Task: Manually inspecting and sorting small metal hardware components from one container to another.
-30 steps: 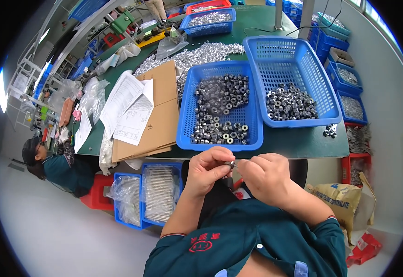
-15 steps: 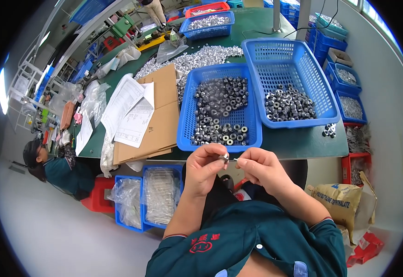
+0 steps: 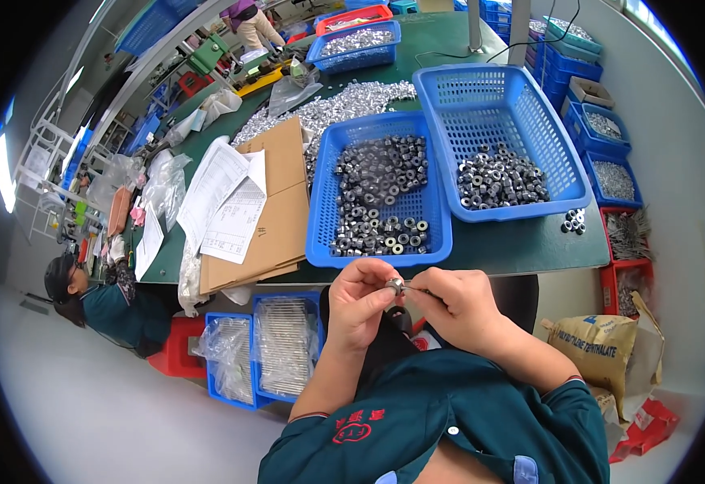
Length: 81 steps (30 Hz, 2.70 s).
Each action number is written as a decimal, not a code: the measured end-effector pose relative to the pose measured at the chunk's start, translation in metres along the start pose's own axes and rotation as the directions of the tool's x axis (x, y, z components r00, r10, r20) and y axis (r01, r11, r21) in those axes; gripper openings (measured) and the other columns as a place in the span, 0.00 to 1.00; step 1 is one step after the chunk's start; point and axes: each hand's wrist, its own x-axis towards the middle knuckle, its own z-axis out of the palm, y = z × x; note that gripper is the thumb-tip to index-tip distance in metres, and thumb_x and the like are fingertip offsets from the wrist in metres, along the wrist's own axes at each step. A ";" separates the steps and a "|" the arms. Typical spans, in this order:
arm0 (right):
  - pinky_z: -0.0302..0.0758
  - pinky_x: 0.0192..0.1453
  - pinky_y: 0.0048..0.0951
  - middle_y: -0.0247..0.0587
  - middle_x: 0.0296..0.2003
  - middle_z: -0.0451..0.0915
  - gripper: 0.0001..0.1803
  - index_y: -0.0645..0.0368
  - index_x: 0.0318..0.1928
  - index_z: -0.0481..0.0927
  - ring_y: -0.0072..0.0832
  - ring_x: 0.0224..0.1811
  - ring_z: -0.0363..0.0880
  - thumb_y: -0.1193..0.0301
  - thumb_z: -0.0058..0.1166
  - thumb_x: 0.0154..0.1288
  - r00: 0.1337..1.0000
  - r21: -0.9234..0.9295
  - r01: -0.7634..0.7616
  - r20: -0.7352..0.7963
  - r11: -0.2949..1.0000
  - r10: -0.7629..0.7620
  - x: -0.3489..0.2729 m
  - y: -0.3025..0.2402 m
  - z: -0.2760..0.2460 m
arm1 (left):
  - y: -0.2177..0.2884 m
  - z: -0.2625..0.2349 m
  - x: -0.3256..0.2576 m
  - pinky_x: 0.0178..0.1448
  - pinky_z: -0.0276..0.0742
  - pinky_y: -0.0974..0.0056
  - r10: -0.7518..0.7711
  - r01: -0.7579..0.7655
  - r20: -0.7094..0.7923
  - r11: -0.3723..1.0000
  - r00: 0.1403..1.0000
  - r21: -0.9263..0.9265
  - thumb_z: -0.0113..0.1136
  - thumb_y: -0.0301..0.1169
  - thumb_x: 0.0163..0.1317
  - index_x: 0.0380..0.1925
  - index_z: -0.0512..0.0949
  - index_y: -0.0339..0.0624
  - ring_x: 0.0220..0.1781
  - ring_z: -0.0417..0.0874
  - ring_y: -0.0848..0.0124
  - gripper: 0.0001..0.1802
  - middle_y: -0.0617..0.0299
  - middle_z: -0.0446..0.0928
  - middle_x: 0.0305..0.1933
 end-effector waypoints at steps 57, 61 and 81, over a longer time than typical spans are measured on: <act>0.52 0.17 0.17 0.26 0.16 0.66 0.07 0.59 0.35 0.76 0.13 0.13 0.57 0.69 0.52 0.68 0.414 0.527 -0.831 0.367 0.181 0.833 -0.149 0.150 -0.012 | 0.024 -0.038 0.151 0.48 0.78 0.56 -0.500 -0.266 0.127 -0.217 0.857 0.939 0.63 0.26 0.49 0.39 0.82 0.38 0.43 0.82 0.56 0.15 0.52 0.81 0.38; 0.53 0.17 0.17 0.26 0.16 0.67 0.08 0.60 0.34 0.78 0.13 0.14 0.58 0.68 0.55 0.67 0.451 0.521 -0.820 0.337 0.235 0.826 -0.144 0.144 -0.009 | 0.010 -0.046 0.144 0.49 0.77 0.55 -0.506 -0.341 0.144 -0.323 0.851 0.883 0.63 0.24 0.45 0.35 0.81 0.38 0.44 0.81 0.54 0.13 0.51 0.80 0.38; 0.65 0.27 0.19 0.29 0.21 0.75 0.10 0.66 0.34 0.80 0.13 0.23 0.68 0.69 0.58 0.65 0.746 0.315 -0.648 0.074 0.694 0.662 -0.084 0.074 -0.020 | 0.021 -0.007 0.068 0.43 0.79 0.65 -0.032 0.020 0.352 0.999 0.936 0.040 0.63 0.16 0.52 0.38 0.79 0.35 0.38 0.82 0.68 0.12 0.56 0.78 0.38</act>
